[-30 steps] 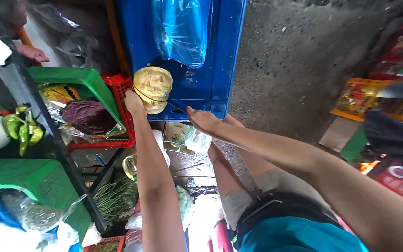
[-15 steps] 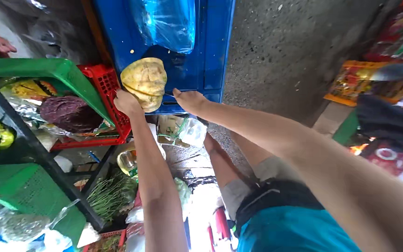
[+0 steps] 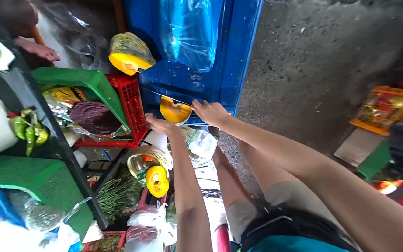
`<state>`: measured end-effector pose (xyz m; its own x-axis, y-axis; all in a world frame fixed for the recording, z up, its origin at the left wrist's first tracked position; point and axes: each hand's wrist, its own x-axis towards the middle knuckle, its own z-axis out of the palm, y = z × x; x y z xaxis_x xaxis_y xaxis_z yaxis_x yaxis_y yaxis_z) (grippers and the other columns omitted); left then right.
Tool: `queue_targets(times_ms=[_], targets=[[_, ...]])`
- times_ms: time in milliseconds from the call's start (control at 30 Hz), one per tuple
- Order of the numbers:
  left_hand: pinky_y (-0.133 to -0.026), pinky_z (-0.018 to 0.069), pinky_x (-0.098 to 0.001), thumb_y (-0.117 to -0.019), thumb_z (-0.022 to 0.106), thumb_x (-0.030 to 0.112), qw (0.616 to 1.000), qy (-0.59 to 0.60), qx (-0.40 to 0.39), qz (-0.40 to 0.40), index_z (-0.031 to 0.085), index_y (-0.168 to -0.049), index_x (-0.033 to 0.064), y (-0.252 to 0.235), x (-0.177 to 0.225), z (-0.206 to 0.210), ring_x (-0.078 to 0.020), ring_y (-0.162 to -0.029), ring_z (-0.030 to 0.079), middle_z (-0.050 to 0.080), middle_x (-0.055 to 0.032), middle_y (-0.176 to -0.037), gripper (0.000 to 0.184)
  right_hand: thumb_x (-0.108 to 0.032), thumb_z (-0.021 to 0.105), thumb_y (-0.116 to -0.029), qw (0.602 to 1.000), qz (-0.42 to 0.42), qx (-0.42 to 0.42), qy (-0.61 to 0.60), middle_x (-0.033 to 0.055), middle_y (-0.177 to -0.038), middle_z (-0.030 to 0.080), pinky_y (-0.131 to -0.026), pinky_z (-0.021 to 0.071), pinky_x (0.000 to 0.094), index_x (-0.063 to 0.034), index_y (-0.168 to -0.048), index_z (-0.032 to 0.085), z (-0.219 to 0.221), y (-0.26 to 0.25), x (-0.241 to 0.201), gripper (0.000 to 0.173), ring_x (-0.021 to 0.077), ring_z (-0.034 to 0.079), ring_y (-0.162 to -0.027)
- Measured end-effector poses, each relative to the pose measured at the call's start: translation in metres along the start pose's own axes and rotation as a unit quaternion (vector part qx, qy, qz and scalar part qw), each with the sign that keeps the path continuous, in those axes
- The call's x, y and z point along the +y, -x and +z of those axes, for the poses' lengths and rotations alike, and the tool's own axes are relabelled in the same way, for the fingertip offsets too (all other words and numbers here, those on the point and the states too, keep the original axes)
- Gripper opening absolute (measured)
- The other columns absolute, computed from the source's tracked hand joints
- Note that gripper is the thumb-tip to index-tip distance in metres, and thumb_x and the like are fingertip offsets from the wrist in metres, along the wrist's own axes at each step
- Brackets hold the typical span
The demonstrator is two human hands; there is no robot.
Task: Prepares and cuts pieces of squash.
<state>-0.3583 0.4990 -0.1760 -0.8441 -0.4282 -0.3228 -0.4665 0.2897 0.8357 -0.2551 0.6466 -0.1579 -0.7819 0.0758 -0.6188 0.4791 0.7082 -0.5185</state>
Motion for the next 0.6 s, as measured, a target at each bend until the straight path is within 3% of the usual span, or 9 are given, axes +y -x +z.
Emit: queue_targets(times_ms=[67, 133, 200, 233, 300, 367, 433, 500, 600], targets=[[-0.116, 0.0367, -0.0353, -0.1035, 0.053, 0.026, 0.978, -0.125, -0.084, 0.147, 0.034, -0.149, -0.0112, -0.009, 0.031, 0.005, -0.0287, -0.138, 0.045, 0.043, -0.028, -0.149, 0.062, -0.039, 0.038, -0.1115, 0.998, 0.006, 0.057, 0.006, 0.0251, -0.106, 0.067, -0.066, 0.0584, 0.0567, -0.0068, -0.131, 0.058, -0.001, 0.027, 0.024, 0.043, 0.0445, 0.071, -0.083], [-0.122, 0.0302, -0.0433, -0.0867, 0.076, 0.05, 0.937, -0.232, -0.119, 0.231, 0.022, -0.157, -0.0085, -0.043, 0.072, 0.045, -0.0399, -0.147, 0.033, 0.03, -0.0337, -0.158, 0.107, -0.04, 0.041, -0.1103, 0.997, 0.036, 0.065, 0.01, 0.0246, -0.115, 0.066, -0.07, 0.0586, 0.0573, -0.0077, -0.137, 0.057, -0.002, 0.047, 0.048, 0.045, 0.0441, 0.07, -0.093], [-0.121, 0.0323, -0.0462, -0.0742, 0.079, 0.068, 0.92, -0.304, -0.133, 0.21, 0.014, -0.162, -0.0014, -0.085, 0.108, 0.096, -0.0414, -0.148, 0.032, 0.025, -0.0324, -0.161, 0.13, -0.036, 0.045, -0.1086, 0.997, 0.061, 0.046, 0.008, 0.0251, -0.118, 0.064, -0.075, 0.0576, 0.0582, -0.0085, -0.142, 0.054, -0.007, 0.053, 0.061, 0.044, 0.0442, 0.069, -0.098], [-0.12, 0.0344, -0.0468, -0.0762, 0.077, 0.069, 0.911, -0.33, -0.142, 0.202, 0.013, -0.162, 0.0002, -0.098, 0.12, 0.118, -0.0412, -0.148, 0.033, 0.024, -0.0317, -0.162, 0.127, -0.035, 0.046, -0.1085, 0.997, 0.066, 0.049, 0.002, 0.0257, -0.118, 0.064, -0.079, 0.0568, 0.058, -0.0093, -0.145, 0.053, -0.007, 0.051, 0.067, 0.045, 0.0445, 0.068, -0.101], [-0.12, 0.0351, -0.0442, -0.0911, 0.068, 0.054, 0.908, -0.326, -0.153, 0.211, 0.022, -0.16, -0.0022, -0.087, 0.12, 0.128, -0.0375, -0.148, 0.036, 0.029, -0.0292, -0.161, 0.1, -0.031, 0.049, -0.1078, 0.996, 0.061, 0.055, -0.029, 0.0276, -0.12, 0.062, -0.089, 0.0537, 0.0581, -0.0129, -0.152, 0.049, -0.001, 0.044, 0.078, 0.048, 0.0456, 0.064, -0.109], [-0.123, 0.0296, -0.0474, -0.1, 0.058, 0.044, 0.907, -0.303, -0.167, 0.24, 0.031, -0.157, -0.0032, -0.039, 0.099, 0.109, -0.0361, -0.151, 0.032, 0.032, -0.026, -0.162, 0.079, -0.027, 0.047, -0.1087, 0.997, 0.053, 0.04, -0.05, 0.0281, -0.129, 0.06, -0.097, 0.0522, 0.0572, -0.0149, -0.156, 0.044, 0.004, 0.029, 0.081, 0.049, 0.0452, 0.061, -0.118], [-0.124, 0.0263, -0.0535, -0.1015, 0.057, 0.045, 0.91, -0.308, -0.149, 0.236, 0.032, -0.158, 0.0042, 0.021, 0.065, 0.071, -0.0341, -0.154, 0.026, 0.027, -0.0189, -0.166, 0.074, -0.027, 0.044, -0.1097, 0.998, 0.049, 0.027, -0.014, 0.0254, -0.133, 0.06, -0.098, 0.0525, 0.0553, -0.0147, -0.157, 0.042, 0.004, 0.017, 0.075, 0.049, 0.0432, 0.061, -0.121], [-0.118, 0.034, -0.0559, -0.0924, 0.067, 0.045, 0.926, -0.319, -0.065, 0.19, 0.032, -0.156, -0.0011, 0.069, 0.03, 0.034, -0.043, -0.148, 0.031, 0.029, -0.0276, -0.161, 0.085, -0.027, 0.044, -0.1092, 0.998, 0.044, 0.037, 0.031, 0.0219, -0.133, 0.062, -0.096, 0.0528, 0.0543, -0.0157, -0.155, 0.046, 0.002, 0.01, 0.066, 0.047, 0.0413, 0.062, -0.12], [-0.112, 0.0398, -0.0589, -0.0671, 0.091, 0.038, 0.95, -0.3, -0.027, 0.089, 0.017, -0.157, -0.008, 0.1, -0.011, 0.007, -0.0553, -0.143, 0.029, 0.018, -0.0406, -0.158, 0.125, -0.025, 0.047, -0.1089, 0.997, 0.057, 0.029, 0.05, 0.0214, -0.135, 0.062, -0.098, 0.0516, 0.0544, -0.016, -0.155, 0.046, -0.006, 0.005, 0.054, 0.047, 0.0416, 0.06, -0.124]])
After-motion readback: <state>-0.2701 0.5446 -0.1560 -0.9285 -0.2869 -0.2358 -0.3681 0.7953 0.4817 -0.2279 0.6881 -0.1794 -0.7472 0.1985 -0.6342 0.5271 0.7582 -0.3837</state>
